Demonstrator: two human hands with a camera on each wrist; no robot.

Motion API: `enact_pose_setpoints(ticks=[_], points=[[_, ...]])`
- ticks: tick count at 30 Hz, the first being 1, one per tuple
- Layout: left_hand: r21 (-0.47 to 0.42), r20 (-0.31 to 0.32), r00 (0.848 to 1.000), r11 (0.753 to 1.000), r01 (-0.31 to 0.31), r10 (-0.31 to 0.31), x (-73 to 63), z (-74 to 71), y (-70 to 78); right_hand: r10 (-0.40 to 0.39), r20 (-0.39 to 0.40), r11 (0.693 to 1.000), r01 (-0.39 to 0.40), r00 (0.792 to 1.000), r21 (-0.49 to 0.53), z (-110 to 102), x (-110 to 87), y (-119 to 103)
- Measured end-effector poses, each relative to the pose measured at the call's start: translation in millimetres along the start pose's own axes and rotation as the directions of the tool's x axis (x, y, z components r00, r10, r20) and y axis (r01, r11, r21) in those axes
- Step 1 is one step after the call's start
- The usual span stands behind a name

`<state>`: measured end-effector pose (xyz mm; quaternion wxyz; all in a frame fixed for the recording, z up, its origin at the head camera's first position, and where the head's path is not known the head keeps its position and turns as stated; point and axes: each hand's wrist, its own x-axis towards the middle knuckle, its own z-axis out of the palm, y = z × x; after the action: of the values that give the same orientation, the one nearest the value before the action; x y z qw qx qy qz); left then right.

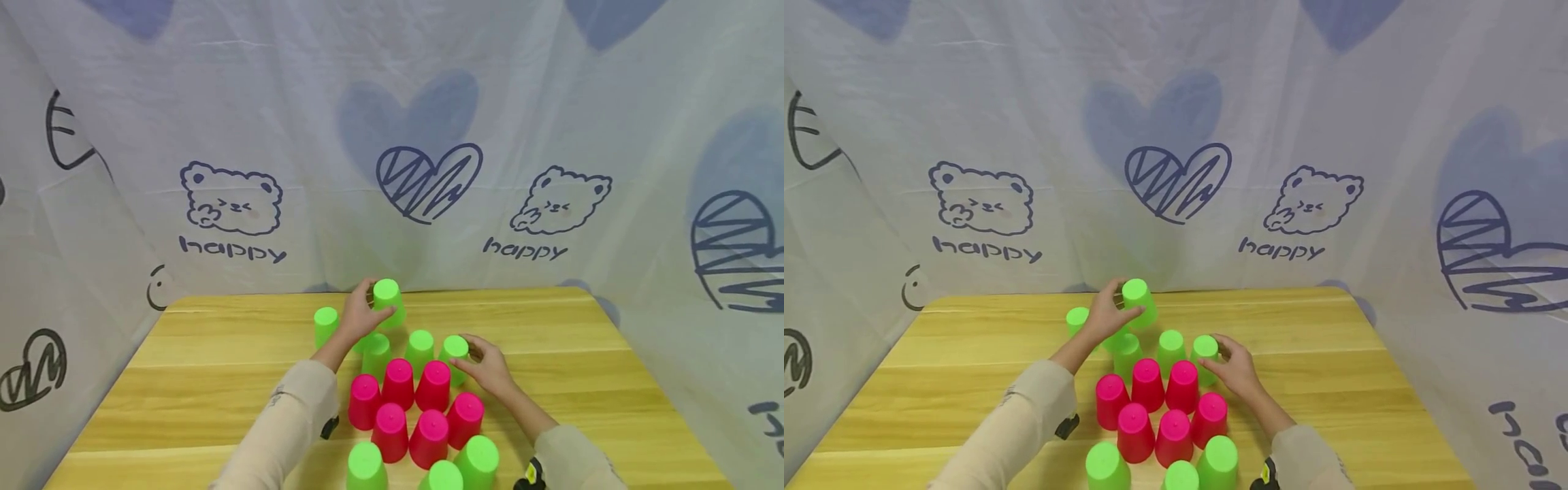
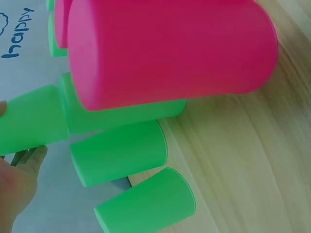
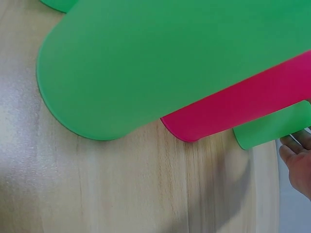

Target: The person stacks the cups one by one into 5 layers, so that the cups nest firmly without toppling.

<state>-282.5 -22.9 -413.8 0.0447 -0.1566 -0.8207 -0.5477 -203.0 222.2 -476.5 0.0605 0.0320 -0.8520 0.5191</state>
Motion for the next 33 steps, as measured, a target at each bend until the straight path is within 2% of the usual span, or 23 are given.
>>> enact_pose_setpoints(ticks=[7,12,19,23,25,28,33], points=[[0.104,0.037,0.999,0.995,0.000,-0.004,-2.5,3.6,-6.9,0.030,0.007,0.999,-0.030,1.000,0.020,1.7,0.8,-1.4],[0.181,0.099,0.995,0.983,-0.010,-0.008,-2.8,8.1,-12.1,0.030,0.002,0.999,-0.030,1.000,0.011,0.9,0.4,-2.1],[0.260,0.172,0.984,0.962,-0.085,0.040,-2.7,10.8,-12.4,0.026,0.006,0.999,-0.026,1.000,0.021,1.1,0.5,-2.5],[0.315,0.192,0.981,0.944,-0.099,0.039,-1.7,16.2,-11.2,0.010,0.000,1.000,-0.010,1.000,0.018,-0.2,-0.5,-1.9],[0.363,0.194,0.981,0.927,-0.094,0.024,-1.5,18.8,-9.9,0.008,0.002,1.000,-0.008,1.000,0.020,0.1,-0.4,-1.2],[0.420,0.191,0.981,0.907,-0.046,-0.039,-0.9,22.1,-6.5,0.009,0.006,1.000,-0.009,1.000,0.026,1.1,0.1,-0.7],[0.486,0.211,0.969,0.874,0.007,-0.125,1.1,26.5,0.1,0.005,0.004,0.999,-0.005,1.000,0.035,2.4,0.8,-0.6]])
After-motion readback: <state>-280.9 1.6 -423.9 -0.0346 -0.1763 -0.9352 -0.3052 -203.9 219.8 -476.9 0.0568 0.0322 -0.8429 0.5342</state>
